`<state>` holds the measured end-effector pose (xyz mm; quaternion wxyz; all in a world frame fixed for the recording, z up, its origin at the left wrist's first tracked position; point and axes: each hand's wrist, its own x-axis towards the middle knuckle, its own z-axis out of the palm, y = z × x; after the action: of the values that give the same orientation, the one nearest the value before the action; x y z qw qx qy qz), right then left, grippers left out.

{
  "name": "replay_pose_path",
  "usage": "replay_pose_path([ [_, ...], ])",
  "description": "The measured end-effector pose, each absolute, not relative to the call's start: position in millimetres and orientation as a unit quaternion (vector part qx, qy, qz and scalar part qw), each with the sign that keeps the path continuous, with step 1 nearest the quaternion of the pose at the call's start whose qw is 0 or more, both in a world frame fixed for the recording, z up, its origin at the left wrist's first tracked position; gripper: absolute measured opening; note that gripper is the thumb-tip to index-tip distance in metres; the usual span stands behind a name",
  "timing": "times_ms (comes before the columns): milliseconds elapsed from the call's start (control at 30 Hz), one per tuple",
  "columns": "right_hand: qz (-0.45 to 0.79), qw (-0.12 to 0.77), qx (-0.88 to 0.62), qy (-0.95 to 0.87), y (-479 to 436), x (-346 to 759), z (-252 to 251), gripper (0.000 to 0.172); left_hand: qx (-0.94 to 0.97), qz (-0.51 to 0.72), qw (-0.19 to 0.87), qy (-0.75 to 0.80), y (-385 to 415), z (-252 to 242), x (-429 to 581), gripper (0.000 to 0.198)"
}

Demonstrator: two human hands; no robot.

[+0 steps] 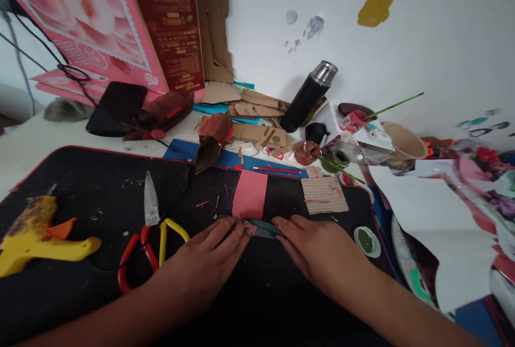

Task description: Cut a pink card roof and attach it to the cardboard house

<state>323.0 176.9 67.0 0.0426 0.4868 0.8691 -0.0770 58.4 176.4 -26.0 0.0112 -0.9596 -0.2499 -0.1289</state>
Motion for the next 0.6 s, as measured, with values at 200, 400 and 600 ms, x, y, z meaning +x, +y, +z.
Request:
replay_pose_path([
  [200,-0.07,0.065,0.483,0.87,182,321,72,0.027,-0.958,-0.133,0.009,-0.255,177,-25,58,0.058],
  [400,-0.051,0.154,0.465,0.87,183,312,81,0.037,-0.957,-0.129,-0.005,-0.26,176,-28,58,0.06],
  [600,-0.053,0.197,0.458,0.865,191,304,88,0.043,-0.954,-0.138,-0.016,-0.265,175,-30,58,0.061],
])
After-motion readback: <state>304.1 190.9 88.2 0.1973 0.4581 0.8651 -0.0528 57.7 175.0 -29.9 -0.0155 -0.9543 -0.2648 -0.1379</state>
